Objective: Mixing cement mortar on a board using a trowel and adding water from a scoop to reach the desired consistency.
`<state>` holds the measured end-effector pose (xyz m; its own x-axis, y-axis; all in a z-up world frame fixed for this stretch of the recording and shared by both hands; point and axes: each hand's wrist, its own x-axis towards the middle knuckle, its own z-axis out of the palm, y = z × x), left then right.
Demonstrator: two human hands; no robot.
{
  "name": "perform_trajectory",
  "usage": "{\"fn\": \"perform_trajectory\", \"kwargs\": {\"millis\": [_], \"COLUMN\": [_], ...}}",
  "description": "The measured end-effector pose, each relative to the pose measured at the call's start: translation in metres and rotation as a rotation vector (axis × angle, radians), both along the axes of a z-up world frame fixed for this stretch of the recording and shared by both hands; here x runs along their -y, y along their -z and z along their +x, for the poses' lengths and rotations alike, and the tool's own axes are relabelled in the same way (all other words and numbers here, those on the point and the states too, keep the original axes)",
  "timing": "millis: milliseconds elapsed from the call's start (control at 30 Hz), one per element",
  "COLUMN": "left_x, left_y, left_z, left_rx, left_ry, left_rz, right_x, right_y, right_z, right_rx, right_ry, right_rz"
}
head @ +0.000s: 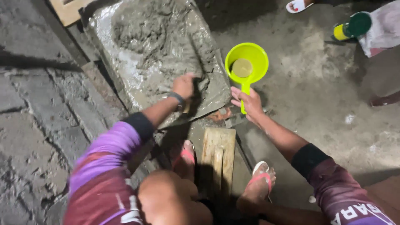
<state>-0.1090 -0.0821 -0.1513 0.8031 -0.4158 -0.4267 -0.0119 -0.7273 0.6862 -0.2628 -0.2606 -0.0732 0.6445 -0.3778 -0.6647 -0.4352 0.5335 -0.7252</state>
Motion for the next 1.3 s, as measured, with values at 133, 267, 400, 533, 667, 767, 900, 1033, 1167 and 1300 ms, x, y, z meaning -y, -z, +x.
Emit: {"fn": "perform_trajectory", "kwargs": {"millis": [133, 267, 400, 533, 667, 767, 900, 1033, 1167, 1300], "left_x": [-0.057, -0.038, 0.023, 0.039, 0.004, -0.024, -0.02, 0.039, 0.049, -0.006], "left_y": [-0.061, -0.096, -0.062, -0.046, -0.04, -0.043, -0.044, -0.065, -0.008, -0.066], "left_z": [0.02, -0.023, -0.05, -0.057, -0.044, -0.039, -0.03, -0.011, 0.018, -0.005], "left_rx": [0.042, -0.056, -0.217, -0.22, -0.221, -0.235, -0.243, -0.254, -0.186, -0.091], "left_ry": [0.049, 0.033, -0.018, 0.023, 0.044, -0.034, -0.139, -0.089, -0.037, 0.082], "left_rz": [0.284, 0.23, -0.07, -0.027, 0.041, 0.114, 0.066, 0.021, -0.006, 0.129], "right_x": [0.005, -0.001, 0.001, -0.002, -0.002, -0.001, -0.002, -0.001, -0.001, -0.001], "right_y": [0.008, 0.006, 0.007, 0.008, 0.006, 0.016, 0.002, 0.01, 0.003, 0.0], "right_z": [0.002, -0.004, 0.0, -0.002, 0.0, -0.006, -0.004, -0.003, 0.0, -0.004], "right_rx": [0.023, -0.007, -0.009, -0.007, 0.003, -0.002, 0.025, 0.02, 0.026, 0.013], "right_ry": [-0.014, -0.034, -0.007, 0.013, 0.008, -0.01, -0.01, 0.01, 0.01, -0.014], "right_rz": [0.01, 0.008, -0.022, -0.038, -0.041, -0.04, -0.044, -0.047, -0.058, -0.036]}}
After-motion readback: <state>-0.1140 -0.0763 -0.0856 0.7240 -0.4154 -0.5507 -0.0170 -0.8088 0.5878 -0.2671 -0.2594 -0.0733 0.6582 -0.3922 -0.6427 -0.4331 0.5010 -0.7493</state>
